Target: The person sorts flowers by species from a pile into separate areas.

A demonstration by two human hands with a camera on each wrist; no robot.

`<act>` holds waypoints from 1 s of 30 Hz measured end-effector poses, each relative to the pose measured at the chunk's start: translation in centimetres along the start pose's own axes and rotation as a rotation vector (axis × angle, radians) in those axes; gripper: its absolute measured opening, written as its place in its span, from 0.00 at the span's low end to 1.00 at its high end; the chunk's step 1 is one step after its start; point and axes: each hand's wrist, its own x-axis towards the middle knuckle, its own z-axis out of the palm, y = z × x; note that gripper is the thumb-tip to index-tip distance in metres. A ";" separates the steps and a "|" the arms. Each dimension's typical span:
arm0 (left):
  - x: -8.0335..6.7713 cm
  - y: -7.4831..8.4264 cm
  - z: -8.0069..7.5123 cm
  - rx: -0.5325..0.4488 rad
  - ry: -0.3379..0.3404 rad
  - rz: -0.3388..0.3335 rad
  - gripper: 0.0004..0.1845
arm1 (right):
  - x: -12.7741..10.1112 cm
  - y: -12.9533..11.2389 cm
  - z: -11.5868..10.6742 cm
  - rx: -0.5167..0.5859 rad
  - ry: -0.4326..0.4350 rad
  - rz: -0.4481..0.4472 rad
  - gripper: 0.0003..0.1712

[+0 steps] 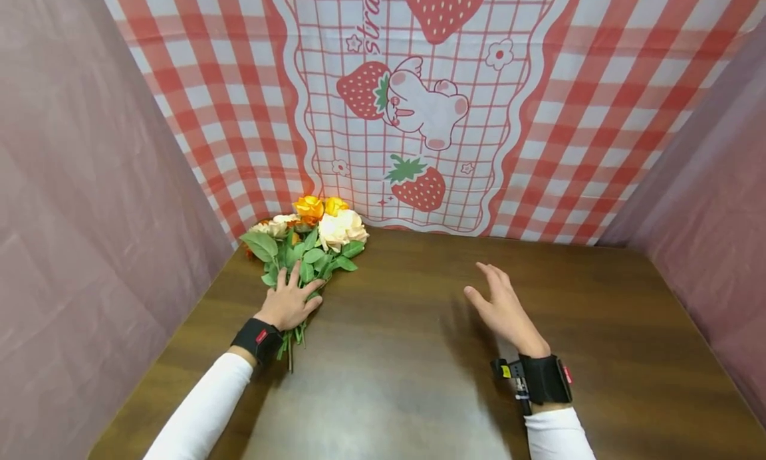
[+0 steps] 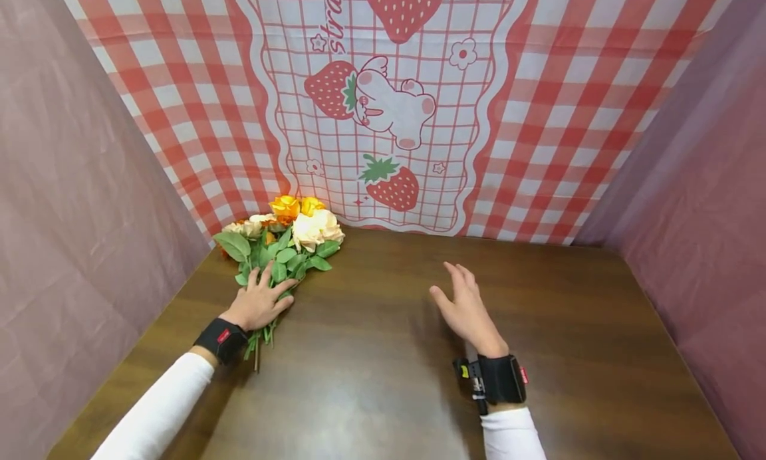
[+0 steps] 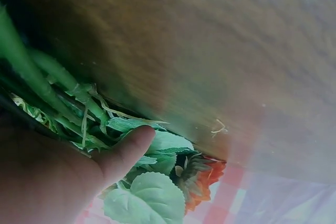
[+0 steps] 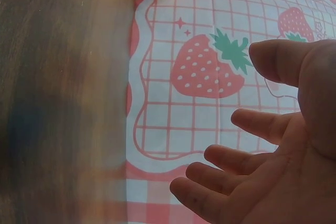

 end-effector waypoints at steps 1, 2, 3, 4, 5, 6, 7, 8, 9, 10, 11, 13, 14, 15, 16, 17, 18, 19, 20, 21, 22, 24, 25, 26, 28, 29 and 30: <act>-0.2 0.0 0.2 -0.005 -0.002 -0.003 0.27 | -0.2 0.1 0.1 -0.002 -0.001 0.002 0.36; -0.4 0.0 0.5 -0.011 -0.008 -0.008 0.27 | -0.3 0.1 0.1 -0.004 -0.004 0.002 0.36; -0.6 0.0 0.7 -0.016 -0.006 -0.011 0.27 | -0.5 0.1 0.2 -0.005 -0.006 0.000 0.36; -0.7 0.0 0.9 -0.022 -0.008 -0.015 0.27 | -0.6 0.1 0.4 -0.006 -0.008 -0.001 0.36; -0.9 0.0 1.1 -0.029 -0.006 -0.015 0.27 | -0.8 0.1 0.5 -0.004 -0.010 0.001 0.36; -1.1 0.0 1.3 -0.034 -0.003 -0.014 0.27 | -0.9 0.0 0.6 -0.002 -0.013 0.002 0.36; -1.2 0.0 1.5 -0.036 0.003 -0.010 0.26 | -1.0 0.0 0.7 -0.001 -0.015 0.004 0.36; -1.3 0.0 1.7 -0.043 0.003 -0.008 0.27 | -1.1 0.0 0.8 -0.001 -0.016 0.006 0.36; -1.5 0.0 1.8 -0.044 0.009 -0.004 0.26 | -1.2 -0.1 0.9 0.002 -0.017 0.009 0.36; -1.6 0.0 1.9 -0.049 0.007 -0.004 0.26 | -1.3 -0.1 1.0 0.004 -0.018 0.011 0.36; -1.7 0.0 1.9 -0.051 0.004 -0.006 0.26 | -1.4 -0.2 1.1 0.005 -0.019 0.012 0.36; -1.8 -0.1 2.0 -0.053 -0.004 -0.015 0.26 | -1.5 -0.3 1.2 0.002 -0.025 0.013 0.36; -1.9 -0.1 1.9 -0.056 -0.014 -0.023 0.26 | -1.5 -0.4 1.2 0.002 -0.029 0.012 0.36; -1.9 -0.2 1.9 -0.057 -0.020 -0.029 0.26 | -1.5 -0.4 1.2 0.005 -0.031 0.013 0.36; -1.8 -0.2 1.8 -0.064 -0.028 -0.036 0.26 | -1.4 -0.5 1.2 0.003 -0.031 0.012 0.37; -1.7 -0.1 1.6 -0.070 -0.033 -0.039 0.26 | -1.3 -0.6 1.1 0.001 -0.028 0.010 0.37; -1.5 -0.1 1.4 -0.080 -0.038 -0.042 0.26 | -1.2 -0.7 1.0 -0.002 -0.023 0.006 0.37; -1.2 0.0 1.2 -0.086 -0.044 -0.042 0.26 | -1.1 -0.7 0.8 -0.004 -0.017 0.000 0.37; -1.0 0.1 0.9 -0.097 -0.052 -0.044 0.26 | -1.0 -0.8 0.7 -0.008 -0.009 -0.005 0.36; -0.7 0.2 0.6 -0.117 -0.059 -0.048 0.26 | -0.9 -0.8 0.5 -0.014 -0.001 -0.009 0.36; -0.5 0.4 0.3 -0.137 -0.071 -0.053 0.26 | -0.8 -0.9 0.4 -0.018 0.005 -0.015 0.36; -0.2 0.5 -0.4 -0.178 -0.090 -0.061 0.27 | -0.7 -0.9 0.1 -0.022 0.012 -0.015 0.36; -0.1 0.7 -0.7 -0.200 -0.098 -0.064 0.27 | -0.7 -0.9 0.0 -0.023 0.014 -0.013 0.36; -0.1 0.7 -1.1 -0.223 -0.105 -0.067 0.27 | -0.8 -0.8 -0.1 -0.022 0.016 -0.011 0.36; -0.3 1.0 -1.6 -0.253 -0.109 -0.069 0.27 | -0.9 -0.8 -0.2 -0.020 0.016 -0.005 0.37; -0.4 1.1 -1.8 -0.264 -0.104 -0.066 0.27 | -0.9 -0.7 -0.2 -0.021 0.018 -0.005 0.37; -0.6 1.2 -2.1 -0.272 -0.097 -0.064 0.27 | -1.0 -0.7 -0.3 -0.020 0.021 -0.005 0.37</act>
